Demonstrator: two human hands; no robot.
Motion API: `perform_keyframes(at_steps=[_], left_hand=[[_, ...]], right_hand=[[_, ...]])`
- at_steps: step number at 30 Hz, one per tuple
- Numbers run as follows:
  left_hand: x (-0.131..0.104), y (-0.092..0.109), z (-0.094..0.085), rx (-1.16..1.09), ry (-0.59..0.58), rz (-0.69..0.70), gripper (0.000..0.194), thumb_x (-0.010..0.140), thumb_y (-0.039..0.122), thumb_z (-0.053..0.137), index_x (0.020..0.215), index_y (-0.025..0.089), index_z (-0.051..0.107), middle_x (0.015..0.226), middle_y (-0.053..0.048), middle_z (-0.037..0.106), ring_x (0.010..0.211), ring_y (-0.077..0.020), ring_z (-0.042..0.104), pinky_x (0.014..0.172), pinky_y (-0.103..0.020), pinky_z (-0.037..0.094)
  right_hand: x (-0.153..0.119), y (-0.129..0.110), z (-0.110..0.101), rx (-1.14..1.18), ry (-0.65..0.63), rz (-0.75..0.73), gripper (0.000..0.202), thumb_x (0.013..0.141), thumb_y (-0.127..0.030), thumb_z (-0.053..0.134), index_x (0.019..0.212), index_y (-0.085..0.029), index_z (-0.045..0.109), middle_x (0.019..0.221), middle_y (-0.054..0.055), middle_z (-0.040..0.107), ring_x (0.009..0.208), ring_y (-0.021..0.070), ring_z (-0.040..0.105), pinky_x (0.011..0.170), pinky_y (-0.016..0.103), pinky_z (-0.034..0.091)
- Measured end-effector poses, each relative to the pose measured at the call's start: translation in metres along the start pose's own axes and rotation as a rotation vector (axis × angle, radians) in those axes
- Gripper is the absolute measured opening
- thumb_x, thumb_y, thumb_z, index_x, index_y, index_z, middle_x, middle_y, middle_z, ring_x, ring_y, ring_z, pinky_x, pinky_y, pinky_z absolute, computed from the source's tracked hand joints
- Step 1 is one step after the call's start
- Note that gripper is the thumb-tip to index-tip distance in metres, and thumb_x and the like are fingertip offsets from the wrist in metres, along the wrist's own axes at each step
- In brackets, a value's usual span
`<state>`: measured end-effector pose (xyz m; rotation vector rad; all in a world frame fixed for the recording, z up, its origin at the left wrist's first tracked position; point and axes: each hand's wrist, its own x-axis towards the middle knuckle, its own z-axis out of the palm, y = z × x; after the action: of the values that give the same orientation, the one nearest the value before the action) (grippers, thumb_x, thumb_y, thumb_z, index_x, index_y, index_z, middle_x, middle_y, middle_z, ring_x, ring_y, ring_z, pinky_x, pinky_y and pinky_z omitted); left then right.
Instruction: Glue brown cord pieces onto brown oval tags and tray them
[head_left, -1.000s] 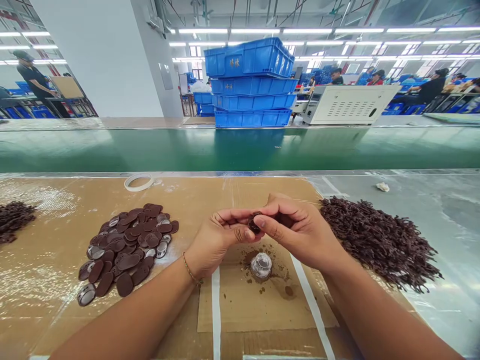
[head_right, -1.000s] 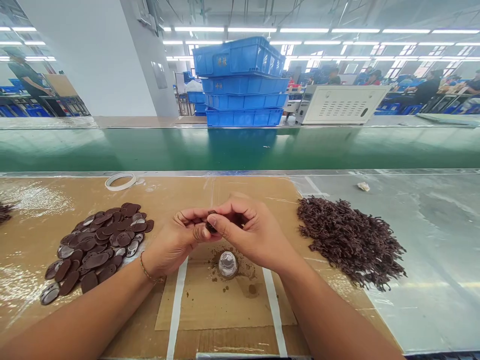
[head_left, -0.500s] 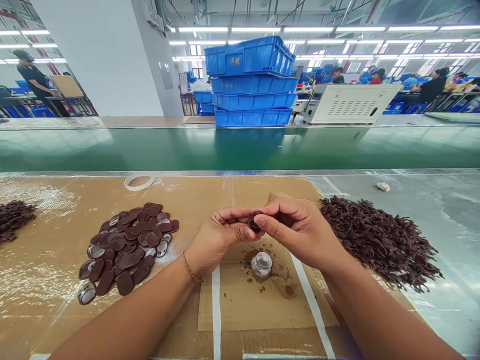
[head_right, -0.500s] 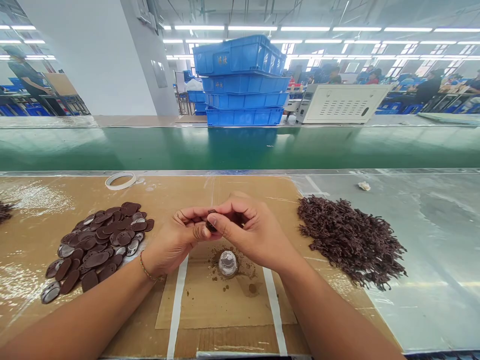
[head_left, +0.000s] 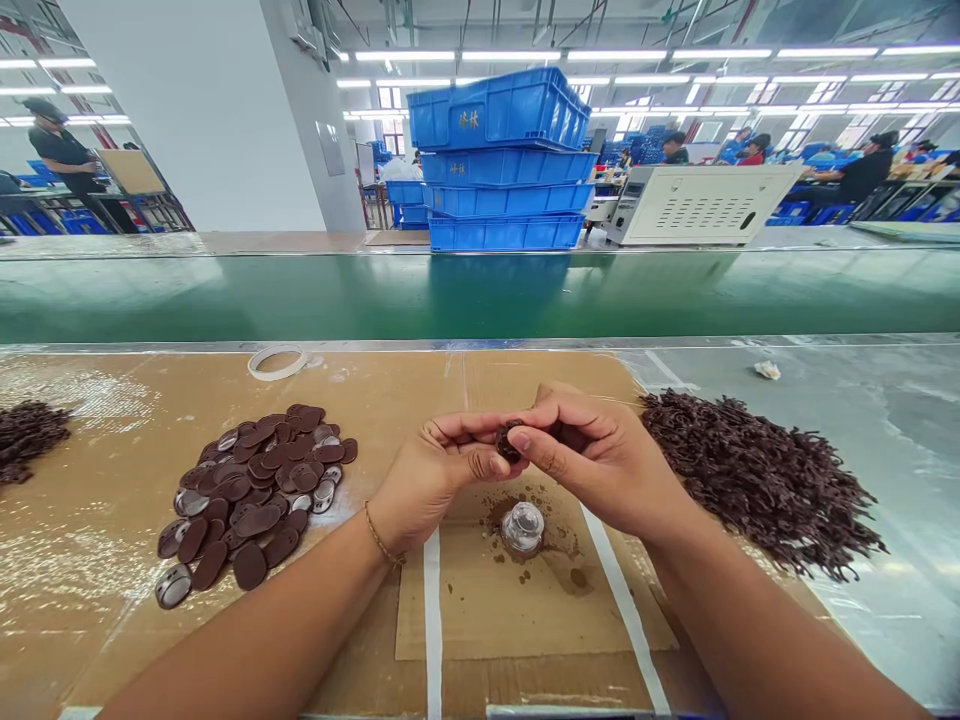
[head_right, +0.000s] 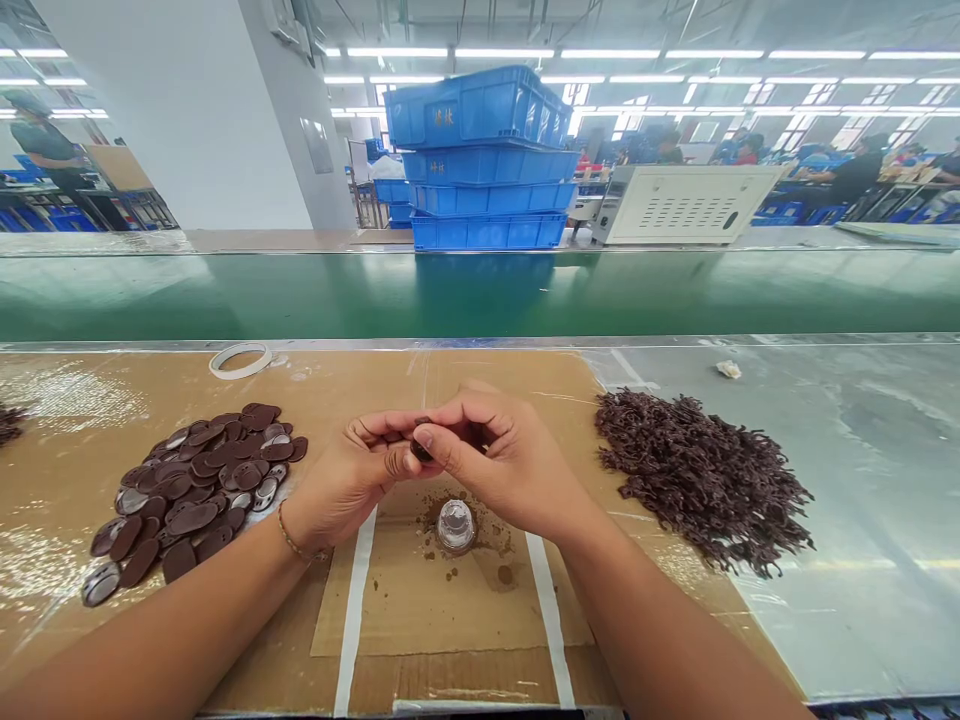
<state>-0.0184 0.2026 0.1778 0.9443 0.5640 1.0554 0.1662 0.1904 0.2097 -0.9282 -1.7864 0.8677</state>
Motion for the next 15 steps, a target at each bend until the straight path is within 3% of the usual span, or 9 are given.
perform_keyframes(at_steps=[5, 15], left_hand=[[-0.0010, 0.0013, -0.0007, 0.019, 0.021, -0.027, 0.044, 0.055, 0.033, 0.101, 0.094, 0.020, 0.085, 0.091, -0.007, 0.081, 0.080, -0.0143, 0.074, 0.080, -0.024, 0.062], [0.0003, -0.0009, -0.0010, 0.002, -0.018, -0.018, 0.037, 0.059, 0.029, 0.099, 0.093, 0.022, 0.084, 0.090, -0.004, 0.081, 0.080, -0.0130, 0.075, 0.081, -0.022, 0.062]], right_hand=[[-0.0001, 0.0005, -0.0001, -0.036, 0.007, -0.015, 0.036, 0.093, -0.055, 0.071, 0.083, -0.022, 0.077, 0.073, 0.002, 0.057, 0.067, 0.0155, 0.058, 0.062, 0.031, 0.049], [0.0014, 0.0002, 0.0009, -0.032, 0.008, -0.023, 0.034, 0.093, -0.054, 0.072, 0.082, -0.021, 0.076, 0.073, 0.002, 0.059, 0.067, 0.0157, 0.057, 0.062, 0.031, 0.049]])
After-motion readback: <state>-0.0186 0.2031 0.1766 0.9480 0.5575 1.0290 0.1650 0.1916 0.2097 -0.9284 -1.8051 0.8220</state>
